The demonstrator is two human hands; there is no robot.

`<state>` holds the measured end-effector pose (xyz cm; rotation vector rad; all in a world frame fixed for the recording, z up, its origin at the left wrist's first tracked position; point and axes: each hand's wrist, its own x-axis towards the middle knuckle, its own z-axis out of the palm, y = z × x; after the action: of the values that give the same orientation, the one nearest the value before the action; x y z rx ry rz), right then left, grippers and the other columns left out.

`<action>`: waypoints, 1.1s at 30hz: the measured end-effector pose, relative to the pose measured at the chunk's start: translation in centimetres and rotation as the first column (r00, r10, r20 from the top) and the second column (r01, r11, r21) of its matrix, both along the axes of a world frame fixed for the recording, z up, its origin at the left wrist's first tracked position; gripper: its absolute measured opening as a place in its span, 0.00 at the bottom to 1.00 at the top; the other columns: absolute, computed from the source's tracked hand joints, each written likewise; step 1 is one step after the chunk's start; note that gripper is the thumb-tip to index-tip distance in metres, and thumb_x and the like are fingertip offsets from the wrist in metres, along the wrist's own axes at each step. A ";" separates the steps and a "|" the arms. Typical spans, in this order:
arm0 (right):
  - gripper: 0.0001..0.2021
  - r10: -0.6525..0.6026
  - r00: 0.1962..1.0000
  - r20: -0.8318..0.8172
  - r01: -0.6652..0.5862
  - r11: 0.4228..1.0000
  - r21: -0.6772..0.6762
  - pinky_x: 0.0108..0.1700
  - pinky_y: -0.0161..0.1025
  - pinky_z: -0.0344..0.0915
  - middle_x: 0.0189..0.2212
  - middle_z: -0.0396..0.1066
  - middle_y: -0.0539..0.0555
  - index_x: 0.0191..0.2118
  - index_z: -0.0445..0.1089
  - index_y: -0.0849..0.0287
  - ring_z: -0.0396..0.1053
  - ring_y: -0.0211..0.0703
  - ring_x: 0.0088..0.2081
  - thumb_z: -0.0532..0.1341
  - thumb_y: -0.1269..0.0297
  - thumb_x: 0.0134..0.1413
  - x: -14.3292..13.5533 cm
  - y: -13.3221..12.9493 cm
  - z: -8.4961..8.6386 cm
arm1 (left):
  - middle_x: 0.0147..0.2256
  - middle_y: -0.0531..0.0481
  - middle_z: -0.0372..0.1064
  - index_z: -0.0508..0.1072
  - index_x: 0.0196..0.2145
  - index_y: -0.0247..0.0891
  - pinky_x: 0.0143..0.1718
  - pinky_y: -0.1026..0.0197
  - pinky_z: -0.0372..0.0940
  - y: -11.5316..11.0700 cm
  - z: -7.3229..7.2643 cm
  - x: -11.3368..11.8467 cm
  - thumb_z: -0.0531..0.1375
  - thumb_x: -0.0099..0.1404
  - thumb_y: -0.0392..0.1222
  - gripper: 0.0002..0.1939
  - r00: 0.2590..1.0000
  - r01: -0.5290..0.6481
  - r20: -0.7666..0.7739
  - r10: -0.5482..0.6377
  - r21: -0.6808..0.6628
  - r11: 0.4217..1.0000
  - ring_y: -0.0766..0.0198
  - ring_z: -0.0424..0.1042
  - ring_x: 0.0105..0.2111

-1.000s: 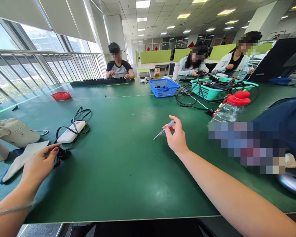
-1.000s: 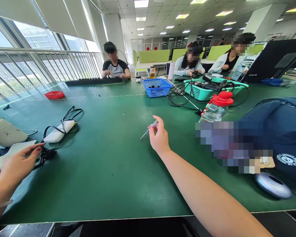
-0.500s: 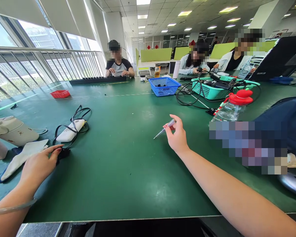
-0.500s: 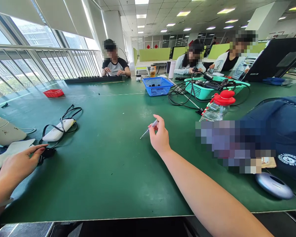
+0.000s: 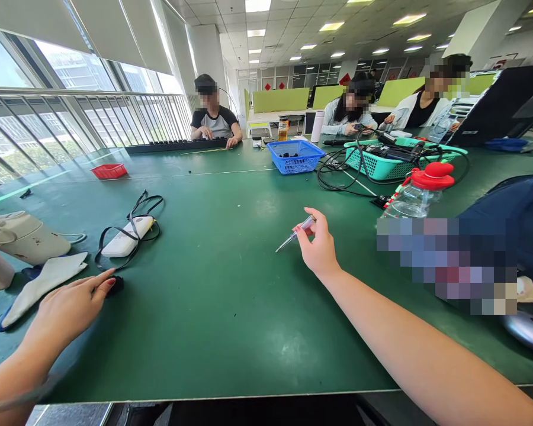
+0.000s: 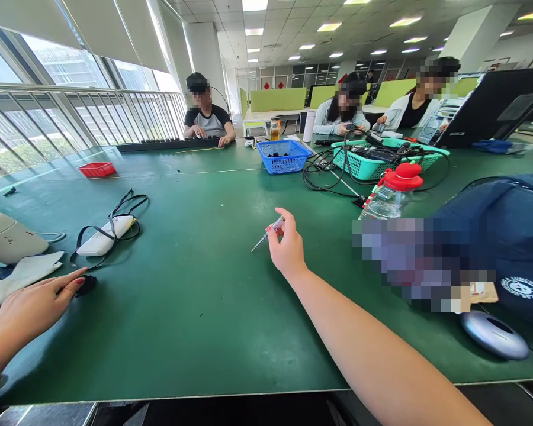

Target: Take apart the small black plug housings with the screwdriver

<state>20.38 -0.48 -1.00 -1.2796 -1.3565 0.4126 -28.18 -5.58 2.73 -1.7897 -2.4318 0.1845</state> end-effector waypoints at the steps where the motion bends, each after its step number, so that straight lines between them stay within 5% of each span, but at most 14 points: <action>1: 0.21 -0.001 1.000 0.001 0.001 1.000 0.003 0.42 0.47 0.71 0.35 0.78 0.54 0.58 0.60 0.55 0.76 0.46 0.35 0.57 0.61 0.59 0.0 0.0 0.0 | 0.54 0.35 0.73 0.65 0.65 0.38 0.54 0.45 0.65 -0.1 -0.3 -0.4 0.42 0.70 0.58 0.35 1.000 0.010 0.021 -0.010 0.032 0.999 0.42 0.71 0.55; 7: 0.21 0.005 1.000 0.001 -0.005 1.000 0.005 0.42 0.47 0.71 0.36 0.78 0.54 0.58 0.59 0.55 0.76 0.46 0.35 0.57 0.61 0.59 0.1 0.0 0.0 | 0.61 0.28 0.65 0.63 0.64 0.24 0.60 0.41 0.61 -0.9 -2.7 -4.0 0.46 0.64 0.58 0.41 0.992 0.042 0.114 -0.054 0.111 0.993 0.37 0.64 0.62; 14: 0.21 0.003 1.000 -0.007 -0.003 1.000 0.007 0.41 0.47 0.71 0.36 0.78 0.54 0.58 0.60 0.55 0.76 0.47 0.35 0.57 0.60 0.59 0.1 0.0 -0.1 | 0.48 0.30 0.76 0.74 0.57 0.32 0.46 0.43 0.70 -1.4 -3.2 -6.5 0.44 0.66 0.57 0.35 0.993 -0.016 0.116 0.005 0.097 0.995 0.38 0.75 0.47; 20: 0.21 0.009 1.000 0.000 -0.009 1.000 -0.022 0.42 0.48 0.71 0.36 0.78 0.55 0.58 0.59 0.56 0.77 0.48 0.36 0.57 0.60 0.59 0.0 -0.1 0.1 | 0.56 0.33 0.68 0.67 0.62 0.32 0.56 0.41 0.64 -0.9 -0.7 -2.8 0.39 0.68 0.57 0.37 0.990 0.108 0.058 -0.132 0.311 0.944 0.40 0.68 0.56; 26: 0.22 -0.007 1.000 0.004 0.007 1.000 0.009 0.41 0.47 0.71 0.36 0.78 0.54 0.58 0.60 0.55 0.77 0.47 0.35 0.57 0.60 0.59 0.0 0.0 -0.1 | 0.56 0.33 0.68 0.71 0.56 0.30 0.59 0.45 0.62 1.1 -0.6 0.0 0.44 0.63 0.54 0.34 0.936 0.298 0.131 -0.326 0.192 0.935 0.45 0.71 0.52; 33: 0.21 -0.001 1.000 0.001 0.001 1.000 0.017 0.41 0.47 0.72 0.35 0.78 0.54 0.58 0.60 0.55 0.77 0.47 0.35 0.57 0.60 0.59 0.1 0.0 0.0 | 0.53 0.32 0.72 0.71 0.57 0.27 0.57 0.45 0.63 1.4 -1.1 -0.5 0.43 0.63 0.53 0.35 0.936 0.334 0.057 -0.348 0.171 0.927 0.44 0.72 0.50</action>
<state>20.44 -0.47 -1.05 -1.2669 -1.3574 0.3987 -28.69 -4.18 1.66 -2.1436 -2.0688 -0.1188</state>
